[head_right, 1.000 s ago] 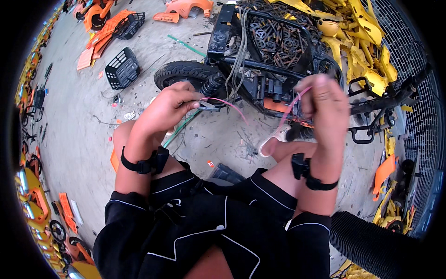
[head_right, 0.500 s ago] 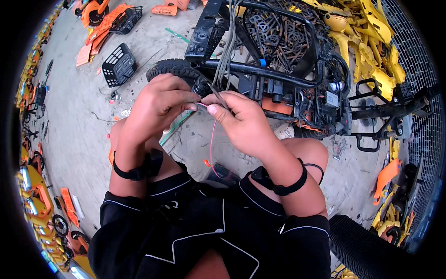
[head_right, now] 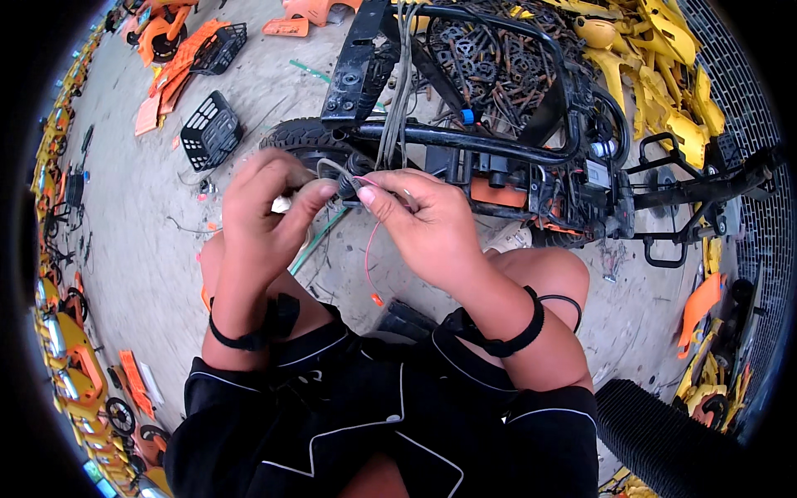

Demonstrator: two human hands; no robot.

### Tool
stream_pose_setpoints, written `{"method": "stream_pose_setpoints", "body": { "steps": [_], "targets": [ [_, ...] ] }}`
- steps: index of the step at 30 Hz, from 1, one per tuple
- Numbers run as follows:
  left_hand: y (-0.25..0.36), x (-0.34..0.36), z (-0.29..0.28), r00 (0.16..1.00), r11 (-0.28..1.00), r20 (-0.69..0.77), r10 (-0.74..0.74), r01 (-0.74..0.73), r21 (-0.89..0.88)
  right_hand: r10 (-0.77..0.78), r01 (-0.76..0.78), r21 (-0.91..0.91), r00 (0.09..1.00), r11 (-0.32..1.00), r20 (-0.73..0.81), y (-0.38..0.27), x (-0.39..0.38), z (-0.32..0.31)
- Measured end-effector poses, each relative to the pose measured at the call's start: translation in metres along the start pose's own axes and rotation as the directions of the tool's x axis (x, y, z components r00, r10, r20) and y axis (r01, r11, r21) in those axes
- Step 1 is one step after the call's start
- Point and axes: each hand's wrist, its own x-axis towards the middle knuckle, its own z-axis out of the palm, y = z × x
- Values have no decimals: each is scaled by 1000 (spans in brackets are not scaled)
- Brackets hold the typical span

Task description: The person manipulates a bundle of wires on a motorcycle frame using a screwdriver and by hand.

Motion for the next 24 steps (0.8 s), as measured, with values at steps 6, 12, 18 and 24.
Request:
{"method": "stream_pose_setpoints", "body": {
  "steps": [6, 12, 18, 24],
  "targets": [
    [-22, -15, 21, 835, 700, 408, -368, 538, -469, -135, 135, -23, 991, 991, -17, 9, 5, 15],
    [-20, -4, 21, 845, 396, 324, -425, 496, -773, 7, -21, 191, 997, 981, 73, 11, 9, 22],
    [-46, 1, -3, 881, 536, 153, -447, 401, -743, 37, -49, 265, 998, 963, 49, -10, 8, 5],
    [-29, -19, 28, 738, 676, 648, -189, 577, -459, -16, 13, 265, 1000, 964, 10, -16, 9, -5]
  ]
}}
